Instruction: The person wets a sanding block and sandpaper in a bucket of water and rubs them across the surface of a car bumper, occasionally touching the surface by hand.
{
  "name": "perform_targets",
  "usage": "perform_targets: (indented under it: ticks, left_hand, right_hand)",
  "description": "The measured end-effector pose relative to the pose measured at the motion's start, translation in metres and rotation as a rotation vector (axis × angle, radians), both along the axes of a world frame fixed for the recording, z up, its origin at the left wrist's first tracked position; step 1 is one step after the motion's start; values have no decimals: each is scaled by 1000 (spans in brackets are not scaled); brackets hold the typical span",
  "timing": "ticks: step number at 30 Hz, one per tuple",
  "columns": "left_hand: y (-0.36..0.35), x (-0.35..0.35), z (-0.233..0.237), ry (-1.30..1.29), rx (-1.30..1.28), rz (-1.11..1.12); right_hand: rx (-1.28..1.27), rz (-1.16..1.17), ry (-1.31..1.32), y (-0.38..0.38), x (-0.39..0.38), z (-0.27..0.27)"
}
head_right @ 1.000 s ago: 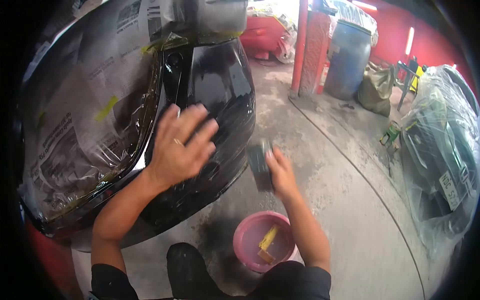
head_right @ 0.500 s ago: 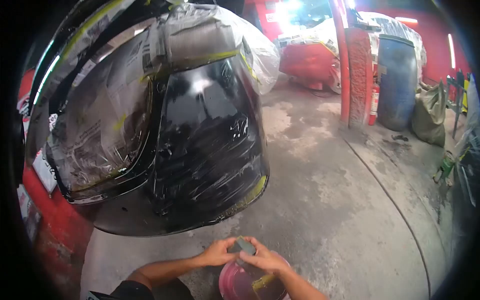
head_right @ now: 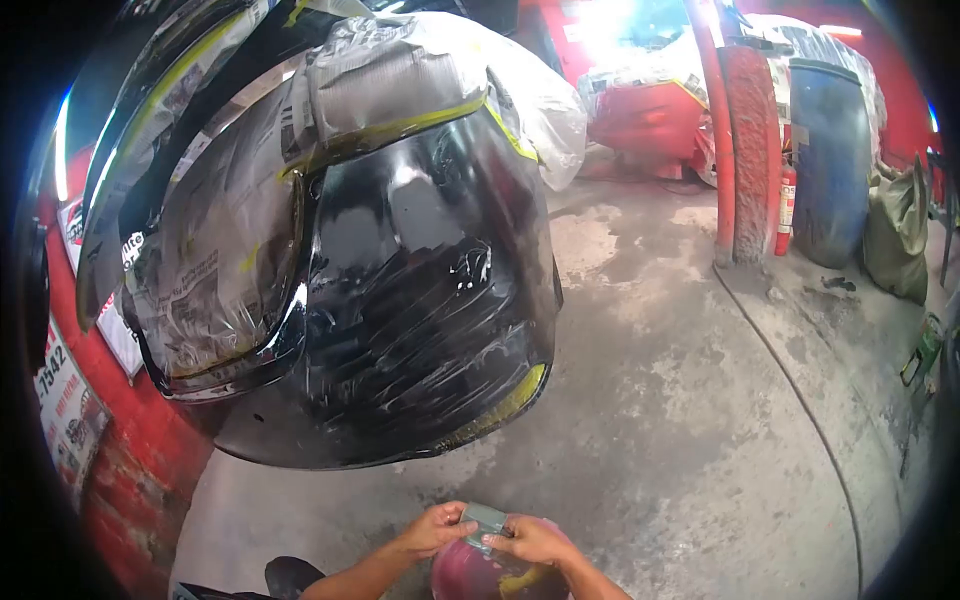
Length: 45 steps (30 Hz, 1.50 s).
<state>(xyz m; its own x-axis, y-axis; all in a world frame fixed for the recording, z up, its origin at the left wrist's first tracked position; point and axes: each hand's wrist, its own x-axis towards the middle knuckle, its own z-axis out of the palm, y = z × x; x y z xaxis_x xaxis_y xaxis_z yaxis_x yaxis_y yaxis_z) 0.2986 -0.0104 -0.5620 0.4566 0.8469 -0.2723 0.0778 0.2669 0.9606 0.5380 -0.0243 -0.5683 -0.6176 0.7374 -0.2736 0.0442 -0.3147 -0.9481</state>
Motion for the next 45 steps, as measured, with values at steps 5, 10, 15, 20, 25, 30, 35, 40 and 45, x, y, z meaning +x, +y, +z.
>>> perform_targets:
  ticks: [5, 10, 15, 20, 25, 30, 35, 40, 45]
  left_hand:
    - [-23, 20, -14, -99, -94, 256]
    - [-22, 12, -19, 97, 85, 470]
    - [-30, -4, -85, 865, 833, 330]
    - [-41, 0, -66, 734, 729, 145]
    - [-32, -36, -52, 739, 909, -229]
    - [-32, -31, -80, 693, 830, -140]
    - [-31, -42, -78, 787, 1103, -359]
    - [-33, -33, -70, 793, 852, -230]
    - [-35, -36, -67, 879, 944, -231]
  right_hand:
    - [353, -211, -388, -21, -1, 25]
    - [-197, -728, 249, -12, 18, 16]
    - [277, -1189, 504, 87, 62, 77]
    - [1689, -1114, -215, 163, 67, 296]
    - [1860, -1120, -301, 246, 39, 411]
    - [1850, -1121, -172, 250, 37, 329]
    - [1544, -1366, -98, 212, 4, 128]
    - [1342, -1322, -169, 179, -19, 19]
    - [1400, -1158, -308, 152, 15, 28]
